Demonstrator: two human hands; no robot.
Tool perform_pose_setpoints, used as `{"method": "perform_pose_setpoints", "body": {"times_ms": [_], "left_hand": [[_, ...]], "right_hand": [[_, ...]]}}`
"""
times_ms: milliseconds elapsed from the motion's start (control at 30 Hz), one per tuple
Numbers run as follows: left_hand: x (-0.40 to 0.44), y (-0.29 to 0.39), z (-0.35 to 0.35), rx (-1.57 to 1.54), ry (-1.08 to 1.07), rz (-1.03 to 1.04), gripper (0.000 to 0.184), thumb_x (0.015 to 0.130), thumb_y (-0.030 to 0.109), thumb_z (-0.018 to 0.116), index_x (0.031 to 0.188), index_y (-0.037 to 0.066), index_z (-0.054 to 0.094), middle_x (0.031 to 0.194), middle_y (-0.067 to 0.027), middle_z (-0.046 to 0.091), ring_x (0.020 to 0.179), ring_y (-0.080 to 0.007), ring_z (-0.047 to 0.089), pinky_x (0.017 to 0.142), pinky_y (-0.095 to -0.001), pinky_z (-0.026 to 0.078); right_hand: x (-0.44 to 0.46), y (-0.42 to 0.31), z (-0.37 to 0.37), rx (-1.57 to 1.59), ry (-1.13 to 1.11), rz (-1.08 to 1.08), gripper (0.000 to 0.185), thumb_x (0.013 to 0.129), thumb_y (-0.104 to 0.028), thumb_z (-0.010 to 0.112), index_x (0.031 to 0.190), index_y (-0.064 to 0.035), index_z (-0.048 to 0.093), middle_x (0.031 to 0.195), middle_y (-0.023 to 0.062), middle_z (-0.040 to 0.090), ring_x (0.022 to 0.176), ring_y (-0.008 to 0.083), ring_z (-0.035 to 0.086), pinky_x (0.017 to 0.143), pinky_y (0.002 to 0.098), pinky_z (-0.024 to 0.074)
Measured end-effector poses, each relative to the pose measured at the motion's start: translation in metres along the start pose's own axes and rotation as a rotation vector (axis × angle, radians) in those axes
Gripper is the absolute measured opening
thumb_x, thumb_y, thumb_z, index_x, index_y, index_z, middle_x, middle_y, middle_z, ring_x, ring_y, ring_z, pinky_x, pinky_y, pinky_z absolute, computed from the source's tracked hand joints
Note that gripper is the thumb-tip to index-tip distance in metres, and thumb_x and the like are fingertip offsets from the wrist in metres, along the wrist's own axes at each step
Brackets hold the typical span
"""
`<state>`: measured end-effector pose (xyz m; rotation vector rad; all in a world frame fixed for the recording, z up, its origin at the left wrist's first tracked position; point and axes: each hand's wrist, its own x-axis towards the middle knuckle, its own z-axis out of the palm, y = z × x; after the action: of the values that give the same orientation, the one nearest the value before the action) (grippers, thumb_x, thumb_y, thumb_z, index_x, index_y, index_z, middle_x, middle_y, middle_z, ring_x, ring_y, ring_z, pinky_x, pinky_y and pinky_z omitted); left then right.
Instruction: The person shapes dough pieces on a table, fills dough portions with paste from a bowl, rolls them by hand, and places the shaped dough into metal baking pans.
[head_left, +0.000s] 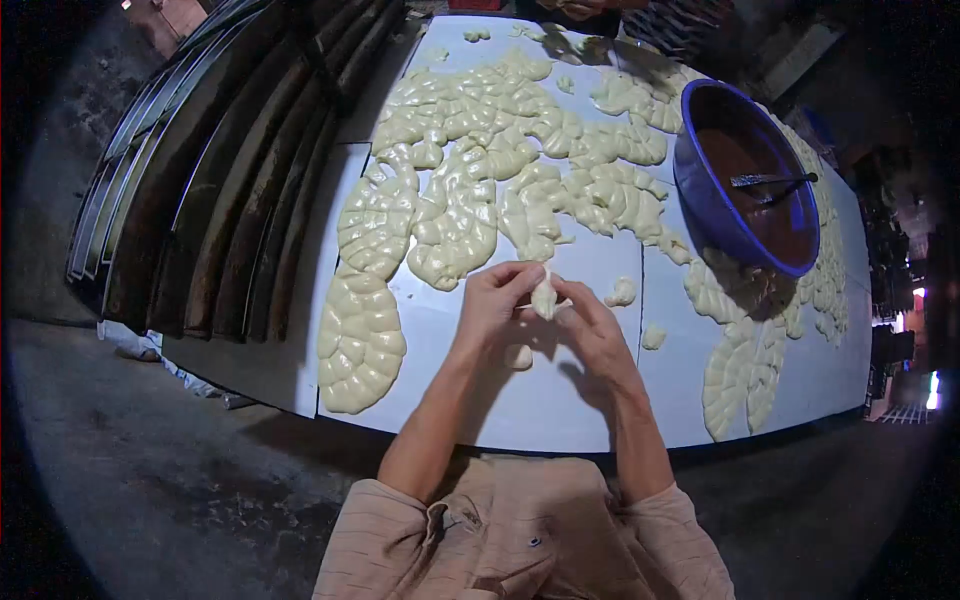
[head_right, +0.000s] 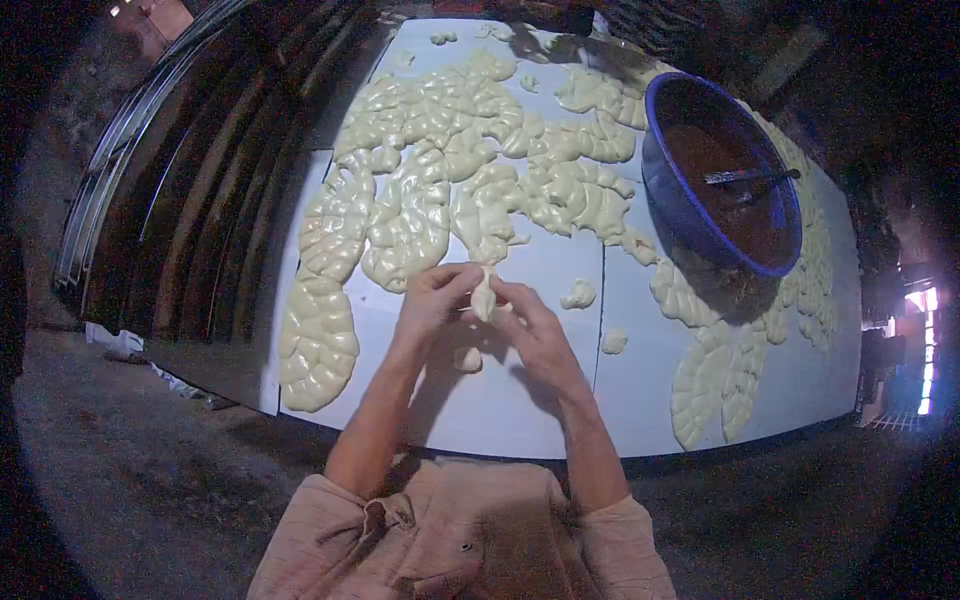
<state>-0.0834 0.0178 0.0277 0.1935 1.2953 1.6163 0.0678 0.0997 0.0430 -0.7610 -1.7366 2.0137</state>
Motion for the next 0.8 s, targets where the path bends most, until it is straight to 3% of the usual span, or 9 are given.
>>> {"method": "perform_pose_setpoints", "body": {"times_ms": [33,133,300,400,533,600,633,700,800], "left_hand": [[-0.001,0.002,-0.008,0.064,-0.041,-0.027,0.035,0.093,0.026,0.07,0.115,-0.001,0.066,0.1,-0.0064,0.069,0.086,-0.0133,0.067,0.069,-0.0252,0.058],[-0.014,0.004,-0.005,0.093,-0.038,-0.03,0.034,0.094,0.025,0.069,0.115,-0.002,0.066,0.1,-0.007,0.069,0.084,-0.014,0.067,0.071,-0.0269,0.059],[-0.031,-0.005,0.001,0.086,-0.125,0.08,0.03,0.092,0.013,0.068,0.119,-0.001,0.065,0.102,-0.0085,0.069,0.088,-0.0148,0.069,0.073,-0.0293,0.061],[-0.028,-0.015,-0.004,0.086,-0.158,0.107,0.028,0.095,0.013,0.063,0.119,-0.001,0.065,0.101,-0.0078,0.07,0.085,-0.0135,0.069,0.072,-0.0278,0.061],[-0.037,-0.023,-0.003,0.079,-0.191,0.119,0.027,0.099,0.013,0.056,0.119,-0.001,0.066,0.105,-0.008,0.07,0.087,-0.0134,0.068,0.077,-0.0281,0.058],[-0.046,-0.022,0.001,0.029,-0.179,0.116,0.027,0.098,0.014,0.058,0.119,-0.002,0.066,0.107,-0.0089,0.069,0.088,-0.0142,0.067,0.081,-0.0291,0.057],[-0.048,-0.023,-0.001,0.251,-0.157,0.162,0.029,0.097,0.019,0.062,0.117,-0.003,0.067,0.106,-0.0082,0.07,0.088,-0.0141,0.066,0.084,-0.0291,0.054],[-0.045,-0.024,-0.006,0.262,-0.062,0.17,0.029,0.098,0.019,0.063,0.117,-0.002,0.068,0.097,-0.0045,0.07,0.08,-0.0101,0.064,0.071,-0.0243,0.053],[-0.042,-0.02,-0.013,0.166,-0.012,0.164,0.03,0.101,0.024,0.059,0.114,-0.001,0.07,0.09,-0.0026,0.07,0.075,-0.007,0.063,0.064,-0.0217,0.051]], "right_hand": [[-0.006,-0.008,-0.003,-0.124,-0.105,-0.063,0.04,0.095,-0.014,0.062,0.133,-0.0022,0.059,0.124,0.0129,0.057,0.105,0.0194,0.057,0.089,0.0319,0.0483],[-0.004,-0.005,-0.004,-0.305,-0.076,-0.174,0.042,0.093,-0.012,0.065,0.133,-0.0028,0.059,0.123,0.0114,0.055,0.105,0.018,0.057,0.087,0.0299,0.0482],[-0.001,0.016,0.0,-0.202,0.149,-0.329,0.024,0.09,-0.013,0.071,0.111,-0.0034,0.065,0.115,0.0106,0.061,0.101,0.0177,0.058,0.087,0.0311,0.0493],[-0.003,0.025,0.026,-0.041,0.302,-0.435,0.023,0.092,-0.016,0.07,0.111,-0.0041,0.062,0.113,0.0101,0.062,0.097,0.0181,0.059,0.086,0.0343,0.0504],[-0.002,0.046,0.023,-0.389,0.446,-0.36,0.017,0.092,-0.016,0.069,0.101,-0.004,0.06,0.096,0.01,0.063,0.085,0.0254,0.061,0.08,0.0385,0.0497],[0.005,0.042,0.02,-0.607,0.454,-0.544,0.017,0.09,-0.017,0.071,0.093,-0.0043,0.06,0.088,0.0089,0.063,0.079,0.0279,0.059,0.073,0.0387,0.0476],[0.007,0.039,0.018,-0.692,0.424,-0.577,0.017,0.089,-0.018,0.071,0.094,-0.0044,0.061,0.088,0.0084,0.063,0.078,0.0276,0.058,0.071,0.0389,0.0472],[0.006,0.04,0.013,-0.822,0.313,-0.466,0.023,0.088,-0.019,0.072,0.103,-0.0042,0.064,0.098,0.0097,0.065,0.083,0.0284,0.061,0.074,0.0392,0.0499],[-0.005,0.009,0.03,-0.486,0.202,-0.363,0.029,0.089,-0.019,0.072,0.112,-0.0034,0.065,0.109,0.0139,0.064,0.093,0.0297,0.064,0.078,0.039,0.0537]]}}
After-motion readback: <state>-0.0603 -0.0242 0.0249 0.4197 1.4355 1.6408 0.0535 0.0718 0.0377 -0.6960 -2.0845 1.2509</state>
